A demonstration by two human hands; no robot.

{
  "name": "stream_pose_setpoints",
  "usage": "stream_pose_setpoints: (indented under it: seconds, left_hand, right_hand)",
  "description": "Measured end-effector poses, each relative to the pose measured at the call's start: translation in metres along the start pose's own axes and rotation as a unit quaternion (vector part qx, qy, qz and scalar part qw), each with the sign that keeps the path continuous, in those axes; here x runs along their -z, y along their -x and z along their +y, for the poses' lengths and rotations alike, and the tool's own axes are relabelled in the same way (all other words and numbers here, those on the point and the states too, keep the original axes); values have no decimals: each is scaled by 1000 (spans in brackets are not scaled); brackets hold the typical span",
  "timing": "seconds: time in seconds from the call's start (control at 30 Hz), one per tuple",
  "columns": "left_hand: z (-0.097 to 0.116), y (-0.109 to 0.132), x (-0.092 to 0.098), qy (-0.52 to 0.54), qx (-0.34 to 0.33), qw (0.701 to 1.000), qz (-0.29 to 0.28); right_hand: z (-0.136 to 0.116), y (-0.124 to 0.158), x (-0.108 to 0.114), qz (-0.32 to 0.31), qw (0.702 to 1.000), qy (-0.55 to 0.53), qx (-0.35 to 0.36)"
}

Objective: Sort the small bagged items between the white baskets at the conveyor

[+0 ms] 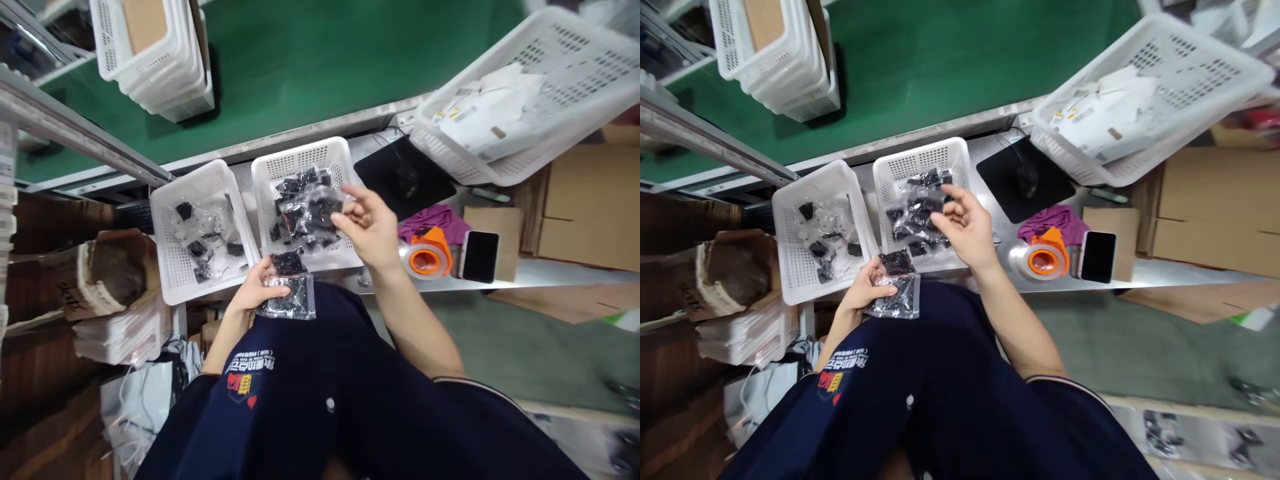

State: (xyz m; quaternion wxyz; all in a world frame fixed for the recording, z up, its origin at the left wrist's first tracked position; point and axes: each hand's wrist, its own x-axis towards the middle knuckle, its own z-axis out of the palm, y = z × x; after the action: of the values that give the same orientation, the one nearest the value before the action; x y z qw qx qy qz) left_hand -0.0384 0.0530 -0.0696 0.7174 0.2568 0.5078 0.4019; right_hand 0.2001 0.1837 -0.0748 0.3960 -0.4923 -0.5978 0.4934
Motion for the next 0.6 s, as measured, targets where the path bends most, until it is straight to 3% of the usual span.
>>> stream_pose_setpoints:
  seconds: [0.1, 0.17, 0.23, 0.3, 0.37, 0.47, 0.53, 0.6]
  left_hand:
    - [-4, -2, 0, -25, -17, 999, 41]
    - [-8, -4, 2, -40, -24, 997, 63]
    - [-11, -6, 4, -47, -36, 996, 65]
    - [-12, -6, 6, -49, -61, 996, 45]
    - [-10, -6, 8, -45, -79, 996, 2]
    - [-7, -4, 11, -14, -55, 997, -59]
    - [-6, -3, 13, -3, -26, 998, -61]
    - [-8, -3, 14, -4, -12, 999, -43]
  right_hand:
    - [17, -7, -5, -6, 997, 72, 9]
    - [16, 6, -11, -129, 990, 55, 7]
    - [8, 26, -15, -286, 958, -9, 0]
    - [-3, 42, -18, -351, 935, -50, 2]
    - [-11, 47, -18, -319, 946, -65, 4]
    - [-15, 38, -13, -286, 955, -81, 1]
    - [-13, 27, -8, -276, 958, -81, 7]
    - [-7, 14, -4, -221, 972, -73, 18]
